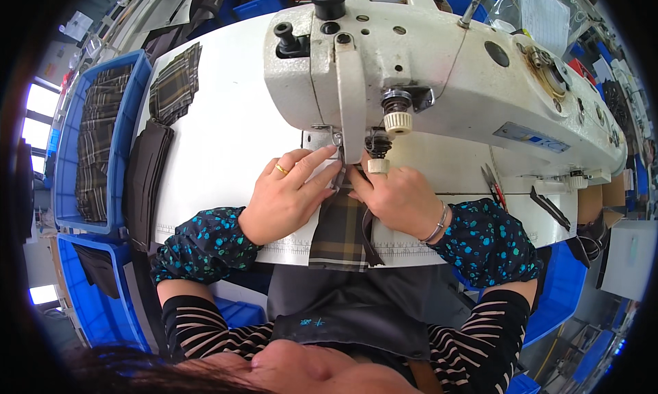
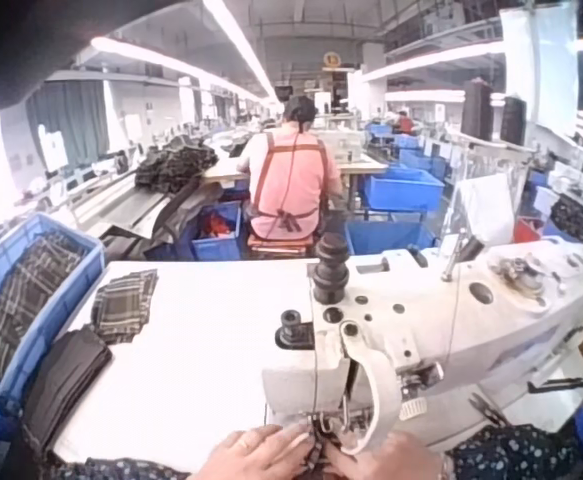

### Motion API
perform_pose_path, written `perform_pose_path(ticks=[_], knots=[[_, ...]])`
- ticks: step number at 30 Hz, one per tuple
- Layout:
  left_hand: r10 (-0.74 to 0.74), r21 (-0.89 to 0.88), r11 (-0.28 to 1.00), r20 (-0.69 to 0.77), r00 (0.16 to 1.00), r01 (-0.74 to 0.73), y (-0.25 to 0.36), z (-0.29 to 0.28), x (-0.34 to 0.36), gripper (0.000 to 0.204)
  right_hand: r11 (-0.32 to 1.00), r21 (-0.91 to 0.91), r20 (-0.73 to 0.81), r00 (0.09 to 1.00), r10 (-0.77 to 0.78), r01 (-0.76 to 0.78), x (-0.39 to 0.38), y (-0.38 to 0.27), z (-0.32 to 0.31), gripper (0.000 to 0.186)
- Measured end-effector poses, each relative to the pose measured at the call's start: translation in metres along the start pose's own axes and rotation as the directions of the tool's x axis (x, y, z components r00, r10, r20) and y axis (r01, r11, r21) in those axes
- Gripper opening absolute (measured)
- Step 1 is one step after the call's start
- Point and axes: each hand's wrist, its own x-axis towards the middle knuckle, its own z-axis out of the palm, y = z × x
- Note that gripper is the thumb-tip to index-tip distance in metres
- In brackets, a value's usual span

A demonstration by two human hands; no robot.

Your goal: The person aligns a zipper with a piece of plaid fabric and sews it using an industrial sewing machine. They guide the fabric through the machine, stitch along the zipper, and then trim the excess thread. The process is repeated for a second piece of fabric.

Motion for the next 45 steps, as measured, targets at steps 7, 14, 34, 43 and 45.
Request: perform_pose_path(ticks=[7,14,34,43,45], knots=[[0.067,0.162,0.985,0.01,0.998,-0.068,-0.002,0.004,-0.005,0.05,1.0,-0.011,-0.001,1.0,-0.004,0.004,0.001,-0.001,-0.001,0.044],[-0.019,0.085,0.996,0.117,0.993,0.009,-0.004,0.011,-0.002,0.056,0.997,-0.009,-0.076,0.994,-0.078,0.077,0.001,0.005,0.0,0.037],[-0.097,0.144,0.986,0.094,0.991,0.082,-0.006,0.017,0.013,0.045,0.999,0.034,-0.128,0.991,0.043,-0.038,0.007,0.026,0.03,0.034],[0.121,0.085,0.987,0.134,0.983,-0.134,0.035,-0.004,-0.033,0.048,0.95,0.081,-0.158,0.945,-0.288,0.303,-0.011,-0.004,-0.003,0.024],[0.2,0.066,0.976,0.128,0.971,-0.209,0.053,-0.011,-0.059,0.05,0.939,0.117,-0.117,0.944,-0.309,0.322,-0.03,-0.029,-0.016,0.028]])
